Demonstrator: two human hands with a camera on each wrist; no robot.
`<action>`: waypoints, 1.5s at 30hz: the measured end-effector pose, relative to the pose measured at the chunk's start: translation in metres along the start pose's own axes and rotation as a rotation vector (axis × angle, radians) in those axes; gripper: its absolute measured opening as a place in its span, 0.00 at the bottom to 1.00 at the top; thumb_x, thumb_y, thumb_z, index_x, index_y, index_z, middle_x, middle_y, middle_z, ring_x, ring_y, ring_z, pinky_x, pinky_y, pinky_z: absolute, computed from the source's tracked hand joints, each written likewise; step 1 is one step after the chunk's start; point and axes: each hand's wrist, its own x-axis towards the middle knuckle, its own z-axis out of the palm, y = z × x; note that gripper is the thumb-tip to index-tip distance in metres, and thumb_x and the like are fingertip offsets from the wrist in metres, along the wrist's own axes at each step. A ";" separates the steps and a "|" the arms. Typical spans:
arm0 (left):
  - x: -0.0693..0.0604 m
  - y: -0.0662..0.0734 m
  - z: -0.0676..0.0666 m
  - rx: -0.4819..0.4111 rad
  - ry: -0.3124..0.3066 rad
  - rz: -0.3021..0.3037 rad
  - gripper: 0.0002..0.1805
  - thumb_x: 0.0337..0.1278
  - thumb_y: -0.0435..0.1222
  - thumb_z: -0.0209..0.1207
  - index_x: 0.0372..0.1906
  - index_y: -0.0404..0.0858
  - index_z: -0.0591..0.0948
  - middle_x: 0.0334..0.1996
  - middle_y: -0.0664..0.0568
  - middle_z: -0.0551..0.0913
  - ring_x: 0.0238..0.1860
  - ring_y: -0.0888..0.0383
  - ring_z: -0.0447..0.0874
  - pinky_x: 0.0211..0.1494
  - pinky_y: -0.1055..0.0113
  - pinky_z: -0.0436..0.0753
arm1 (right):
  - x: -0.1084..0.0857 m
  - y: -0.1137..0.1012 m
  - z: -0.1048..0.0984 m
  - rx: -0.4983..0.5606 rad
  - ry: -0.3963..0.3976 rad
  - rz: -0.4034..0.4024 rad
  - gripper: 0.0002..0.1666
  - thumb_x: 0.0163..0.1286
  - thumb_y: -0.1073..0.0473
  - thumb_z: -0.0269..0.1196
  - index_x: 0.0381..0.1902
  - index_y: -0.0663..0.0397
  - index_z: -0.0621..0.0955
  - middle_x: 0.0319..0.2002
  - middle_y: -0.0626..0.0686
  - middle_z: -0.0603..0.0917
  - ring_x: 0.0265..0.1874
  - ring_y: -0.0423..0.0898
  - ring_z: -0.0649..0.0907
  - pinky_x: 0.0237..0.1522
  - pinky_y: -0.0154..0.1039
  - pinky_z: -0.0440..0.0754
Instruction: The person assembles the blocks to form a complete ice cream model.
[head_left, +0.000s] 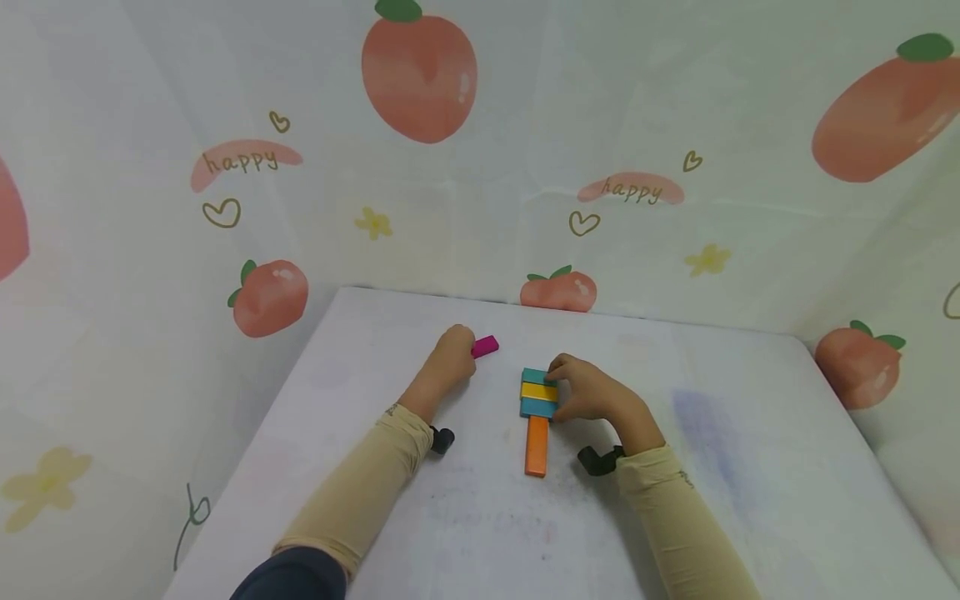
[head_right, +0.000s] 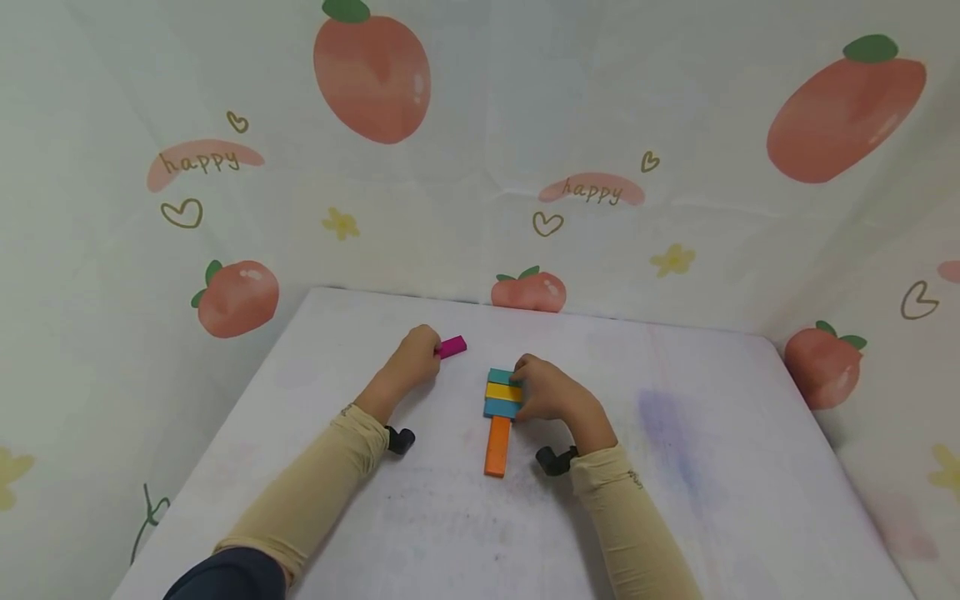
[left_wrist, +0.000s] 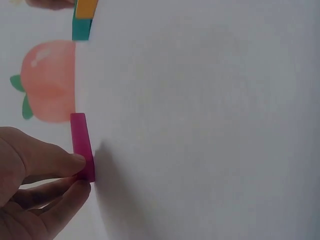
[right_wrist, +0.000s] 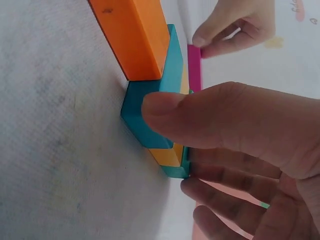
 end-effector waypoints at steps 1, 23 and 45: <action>0.000 0.004 0.003 -0.007 -0.010 0.001 0.03 0.58 0.20 0.61 0.34 0.28 0.83 0.33 0.43 0.80 0.35 0.53 0.73 0.48 0.58 0.83 | 0.000 0.000 0.000 -0.001 0.000 0.007 0.35 0.57 0.59 0.82 0.63 0.62 0.85 0.66 0.59 0.78 0.65 0.58 0.78 0.71 0.58 0.80; 0.009 0.044 0.035 -0.176 -0.041 0.107 0.13 0.65 0.24 0.63 0.52 0.24 0.86 0.46 0.39 0.85 0.47 0.48 0.82 0.60 0.58 0.88 | 0.003 -0.003 0.000 -0.018 -0.002 0.019 0.35 0.54 0.59 0.83 0.61 0.61 0.87 0.64 0.58 0.79 0.63 0.56 0.77 0.68 0.56 0.82; 0.010 0.056 0.043 -0.213 -0.100 0.216 0.15 0.66 0.21 0.60 0.56 0.22 0.85 0.50 0.38 0.84 0.51 0.48 0.82 0.64 0.57 0.86 | 0.000 -0.001 0.002 -0.005 0.008 -0.006 0.35 0.55 0.61 0.82 0.60 0.64 0.86 0.62 0.56 0.80 0.62 0.55 0.79 0.68 0.54 0.83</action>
